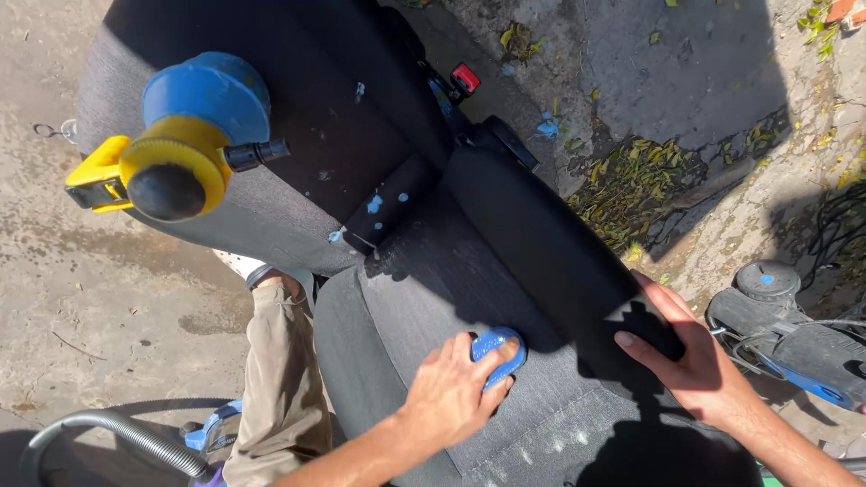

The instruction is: The person sprays a blue cleaning solution onto a gray car seat using a yellow and blue spray bottle, then scrubs the seat with a blue brush. The person repeats this process on different sections of the seat, including the side bolster and the seatbelt area.

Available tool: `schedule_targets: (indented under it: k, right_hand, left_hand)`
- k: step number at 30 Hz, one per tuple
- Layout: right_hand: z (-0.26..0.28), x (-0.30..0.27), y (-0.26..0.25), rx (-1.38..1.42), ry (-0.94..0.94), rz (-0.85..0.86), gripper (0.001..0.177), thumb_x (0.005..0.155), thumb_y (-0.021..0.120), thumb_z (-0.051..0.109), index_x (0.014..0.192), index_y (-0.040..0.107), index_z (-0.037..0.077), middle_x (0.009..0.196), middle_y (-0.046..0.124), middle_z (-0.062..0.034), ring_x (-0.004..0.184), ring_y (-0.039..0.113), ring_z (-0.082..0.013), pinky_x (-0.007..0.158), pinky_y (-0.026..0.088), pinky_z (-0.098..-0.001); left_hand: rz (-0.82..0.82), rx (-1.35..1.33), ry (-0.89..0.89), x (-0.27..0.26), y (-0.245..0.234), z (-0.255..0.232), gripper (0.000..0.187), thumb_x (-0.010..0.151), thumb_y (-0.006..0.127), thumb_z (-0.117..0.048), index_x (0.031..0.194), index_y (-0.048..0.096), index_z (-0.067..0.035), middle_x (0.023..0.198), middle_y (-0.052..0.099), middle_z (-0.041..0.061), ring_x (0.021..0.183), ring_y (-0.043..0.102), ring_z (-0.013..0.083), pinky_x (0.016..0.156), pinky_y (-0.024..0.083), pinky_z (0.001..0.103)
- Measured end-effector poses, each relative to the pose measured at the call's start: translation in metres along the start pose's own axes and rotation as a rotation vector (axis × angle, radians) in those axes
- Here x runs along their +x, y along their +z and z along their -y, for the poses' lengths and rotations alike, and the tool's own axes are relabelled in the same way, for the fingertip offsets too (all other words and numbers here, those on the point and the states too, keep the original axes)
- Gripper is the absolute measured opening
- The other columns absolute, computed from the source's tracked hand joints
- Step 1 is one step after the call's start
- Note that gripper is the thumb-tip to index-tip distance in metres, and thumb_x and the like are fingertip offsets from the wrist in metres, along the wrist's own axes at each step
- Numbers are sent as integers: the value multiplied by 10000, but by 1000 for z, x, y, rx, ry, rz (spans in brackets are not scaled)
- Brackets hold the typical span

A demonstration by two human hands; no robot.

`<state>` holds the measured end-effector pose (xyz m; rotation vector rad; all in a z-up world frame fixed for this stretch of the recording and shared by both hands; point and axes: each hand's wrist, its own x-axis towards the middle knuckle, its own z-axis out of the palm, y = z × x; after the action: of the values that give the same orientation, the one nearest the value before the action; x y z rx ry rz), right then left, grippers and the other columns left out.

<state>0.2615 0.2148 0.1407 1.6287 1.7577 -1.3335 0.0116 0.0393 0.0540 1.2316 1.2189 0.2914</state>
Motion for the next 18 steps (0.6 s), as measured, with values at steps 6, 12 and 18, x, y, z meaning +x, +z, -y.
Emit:
schedule_targets:
  k: [6,12,18]
  right_hand:
    - [-7,1,-1,6,33,-1,771,841,718,195,1556,473,47,1583,559,-93,1467,514,-236,1192,368,-378]
    - [-20,-3,1,-9,39,-14,765,834,748,223,1539,502,57,1597,559,-87,1476,528,-226,1178,398,-366]
    - [1,-7,8,-140,233,-13,830,874,680,339,1617,393,106,1704,420,-57,1577,371,-212,1240,301,-388]
  left_hand:
    - [-266,-18,-504,131,-8,168,588,1054,426,-573,1578,407,-308,1170,658,280,999,725,468,899,592,551]
    - [-44,-82,-125,13,0,-29,520,1065,501,-440,1518,539,-188,1072,540,204,846,621,344,762,572,500]
    - [-352,191,-177,100,-15,91,451,1079,531,-470,1490,507,-284,970,622,199,698,698,320,568,625,411]
